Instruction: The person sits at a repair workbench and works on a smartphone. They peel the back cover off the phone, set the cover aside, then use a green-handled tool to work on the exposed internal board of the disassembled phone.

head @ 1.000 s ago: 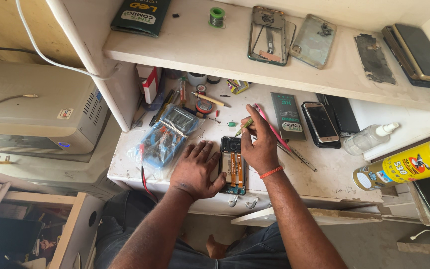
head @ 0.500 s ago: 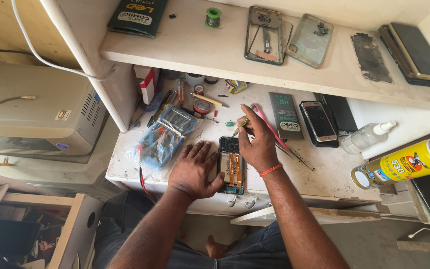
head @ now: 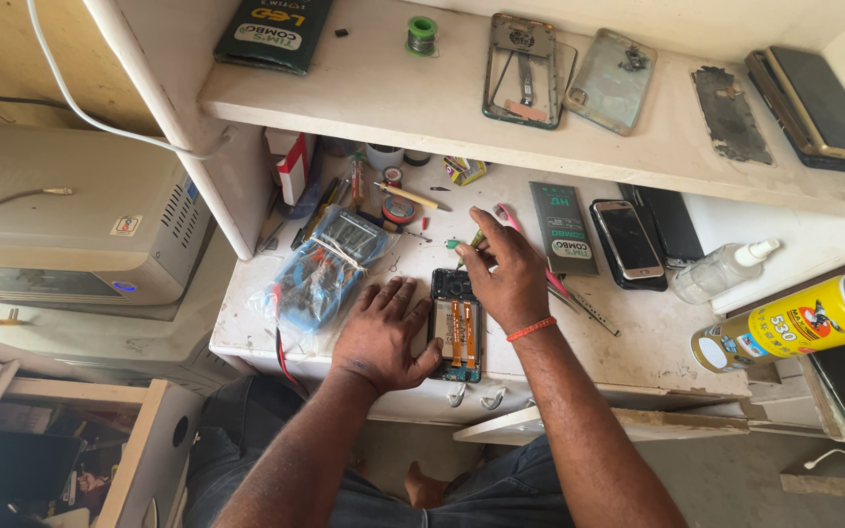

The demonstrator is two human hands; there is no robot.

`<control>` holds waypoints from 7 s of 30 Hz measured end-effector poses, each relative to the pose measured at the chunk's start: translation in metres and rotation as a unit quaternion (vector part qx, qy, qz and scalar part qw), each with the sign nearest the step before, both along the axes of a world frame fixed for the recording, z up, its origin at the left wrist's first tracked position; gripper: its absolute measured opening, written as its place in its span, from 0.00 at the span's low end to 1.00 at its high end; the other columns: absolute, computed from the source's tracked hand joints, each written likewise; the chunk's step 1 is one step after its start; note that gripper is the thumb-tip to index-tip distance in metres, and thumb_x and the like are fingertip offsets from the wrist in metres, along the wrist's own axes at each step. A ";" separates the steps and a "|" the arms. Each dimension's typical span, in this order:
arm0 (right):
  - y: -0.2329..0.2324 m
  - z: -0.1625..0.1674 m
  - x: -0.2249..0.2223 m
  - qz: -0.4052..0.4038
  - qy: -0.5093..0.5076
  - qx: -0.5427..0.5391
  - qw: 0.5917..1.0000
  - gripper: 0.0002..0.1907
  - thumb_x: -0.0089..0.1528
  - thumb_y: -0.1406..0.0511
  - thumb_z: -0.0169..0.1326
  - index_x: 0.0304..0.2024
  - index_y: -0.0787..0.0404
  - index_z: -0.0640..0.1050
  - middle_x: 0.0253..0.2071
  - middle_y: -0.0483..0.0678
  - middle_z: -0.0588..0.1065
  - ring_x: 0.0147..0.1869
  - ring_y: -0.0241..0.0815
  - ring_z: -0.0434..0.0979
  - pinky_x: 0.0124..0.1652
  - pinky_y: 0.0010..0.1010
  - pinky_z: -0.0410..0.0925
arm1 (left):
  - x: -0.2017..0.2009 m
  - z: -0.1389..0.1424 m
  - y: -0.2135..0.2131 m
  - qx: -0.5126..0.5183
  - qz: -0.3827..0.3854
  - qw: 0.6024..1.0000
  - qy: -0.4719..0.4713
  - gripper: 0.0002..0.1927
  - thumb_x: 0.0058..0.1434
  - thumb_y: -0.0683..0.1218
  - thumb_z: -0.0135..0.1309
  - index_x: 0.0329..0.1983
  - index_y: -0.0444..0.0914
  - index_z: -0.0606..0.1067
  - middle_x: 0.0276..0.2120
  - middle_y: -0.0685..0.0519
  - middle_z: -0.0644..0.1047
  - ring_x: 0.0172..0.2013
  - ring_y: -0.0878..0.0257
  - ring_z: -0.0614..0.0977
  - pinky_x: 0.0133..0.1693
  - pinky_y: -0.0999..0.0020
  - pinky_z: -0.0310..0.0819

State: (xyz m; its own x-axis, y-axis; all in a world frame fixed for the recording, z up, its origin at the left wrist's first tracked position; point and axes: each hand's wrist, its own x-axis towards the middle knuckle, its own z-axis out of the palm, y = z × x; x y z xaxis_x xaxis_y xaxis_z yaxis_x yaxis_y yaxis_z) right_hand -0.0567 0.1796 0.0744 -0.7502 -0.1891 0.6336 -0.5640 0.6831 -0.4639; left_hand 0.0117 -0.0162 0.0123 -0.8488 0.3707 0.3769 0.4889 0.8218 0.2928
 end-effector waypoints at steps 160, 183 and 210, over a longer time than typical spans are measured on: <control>-0.001 -0.003 0.000 0.062 0.068 -0.017 0.996 0.32 0.63 0.76 0.52 0.71 0.66 0.66 0.51 0.57 0.79 0.57 0.50 0.81 0.60 0.41 0.70 | 0.000 0.000 -0.001 0.012 -0.002 1.000 0.014 0.34 0.58 0.63 0.50 0.58 0.35 0.77 0.63 0.35 0.71 0.66 0.42 0.68 0.66 0.44 0.54; -0.010 -0.009 -0.003 0.058 -0.025 -0.112 0.992 0.28 0.66 0.78 0.50 0.69 0.65 0.67 0.49 0.55 0.79 0.50 0.41 0.85 0.47 0.27 0.79 | 0.001 0.000 -0.002 0.005 0.004 1.000 0.010 0.34 0.58 0.63 0.50 0.58 0.36 0.76 0.63 0.35 0.70 0.66 0.42 0.68 0.66 0.44 0.54; -0.019 -0.006 -0.003 0.051 -0.011 -0.070 0.996 0.25 0.65 0.71 0.60 0.65 0.61 0.73 0.43 0.49 0.80 0.44 0.38 0.84 0.45 0.27 0.79 | 0.001 0.001 -0.002 0.003 0.005 1.000 -0.013 0.35 0.58 0.64 0.49 0.59 0.36 0.75 0.64 0.35 0.69 0.67 0.42 0.66 0.67 0.44 0.52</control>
